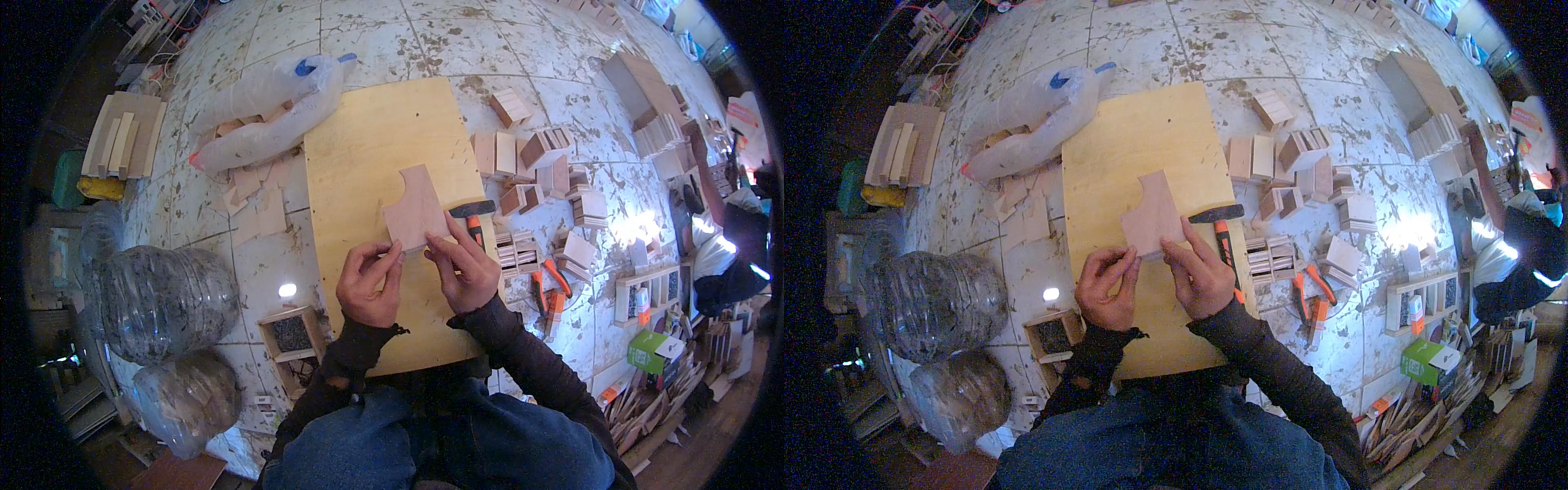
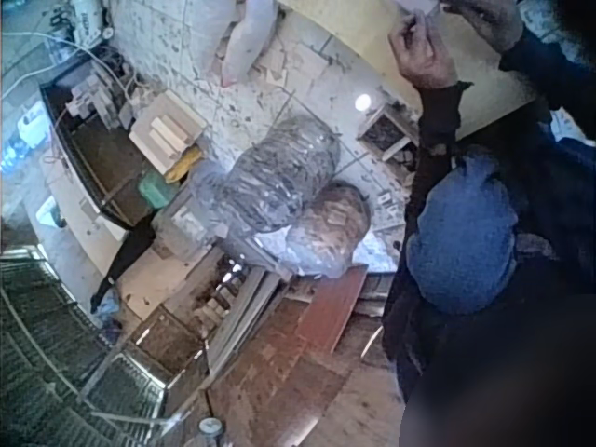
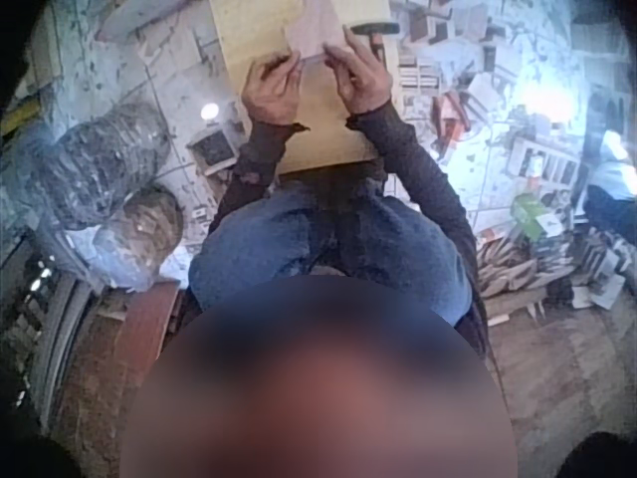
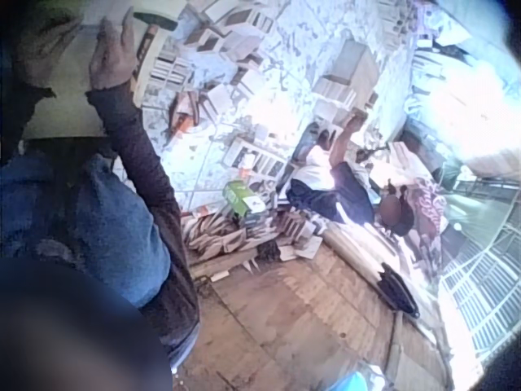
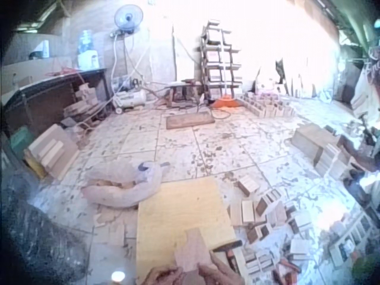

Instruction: The person repeatedly taps small wooden pieces with a hammer on a workbench. They rotate the pieces between taps and occasionally inspect them. A coworker is visible in the background handling other wood.

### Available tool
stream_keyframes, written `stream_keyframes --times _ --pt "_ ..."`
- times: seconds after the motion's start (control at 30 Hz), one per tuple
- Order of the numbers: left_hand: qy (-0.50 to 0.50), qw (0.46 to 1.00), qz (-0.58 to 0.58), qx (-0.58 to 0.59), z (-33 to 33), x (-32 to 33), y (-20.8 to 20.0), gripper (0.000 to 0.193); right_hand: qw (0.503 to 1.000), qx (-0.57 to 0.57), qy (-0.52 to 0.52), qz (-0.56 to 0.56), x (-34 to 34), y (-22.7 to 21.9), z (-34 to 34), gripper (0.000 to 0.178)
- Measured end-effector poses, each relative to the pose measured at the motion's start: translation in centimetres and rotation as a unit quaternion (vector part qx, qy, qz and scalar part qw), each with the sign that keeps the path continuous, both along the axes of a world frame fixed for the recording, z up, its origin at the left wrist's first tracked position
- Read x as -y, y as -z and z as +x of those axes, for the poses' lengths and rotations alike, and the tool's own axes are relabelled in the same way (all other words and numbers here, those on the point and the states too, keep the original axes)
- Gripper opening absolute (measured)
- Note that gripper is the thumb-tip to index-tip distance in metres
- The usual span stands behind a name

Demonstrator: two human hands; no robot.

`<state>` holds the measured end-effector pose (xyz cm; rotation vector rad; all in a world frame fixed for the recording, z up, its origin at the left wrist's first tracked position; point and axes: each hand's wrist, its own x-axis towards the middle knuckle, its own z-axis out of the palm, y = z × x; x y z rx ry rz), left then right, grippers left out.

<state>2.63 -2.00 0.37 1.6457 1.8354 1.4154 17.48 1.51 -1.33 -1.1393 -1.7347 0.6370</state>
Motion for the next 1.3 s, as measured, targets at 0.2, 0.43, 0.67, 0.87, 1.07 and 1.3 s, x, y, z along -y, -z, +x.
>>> stream_keyframes --times 0.2,0.43,0.67,0.87,1.07,1.3 --pt "0.007 0.999 0.034 -0.021 0.2 0.0 0.4 0.022 1.000 -0.021 0.011 0.017 -0.3 1.0 0.2 0.025" --pt "-0.004 0.999 0.018 -0.047 -0.2 0.2 1.1 0.017 0.952 0.267 -0.001 0.151 -0.1 -0.3 1.0 0.047" --pt "-0.005 0.998 -0.003 -0.068 -0.1 0.6 1.0 0.017 0.931 0.280 -0.084 0.220 -0.5 -1.4 1.0 0.052" --pt "0.077 0.985 -0.059 0.143 -1.9 4.5 0.9 0.017 0.923 0.311 -0.107 0.201 -0.5 -1.7 1.0 0.050" --pt "-0.263 0.942 -0.199 -0.056 -12.3 10.7 7.9 0.019 0.927 0.274 -0.123 0.222 -1.9 -1.7 2.1 0.048" --pt "-0.094 0.890 -0.383 -0.228 -18.8 15.7 18.7 0.014 0.933 0.246 -0.131 0.229 -2.5 -1.7 2.1 0.040"
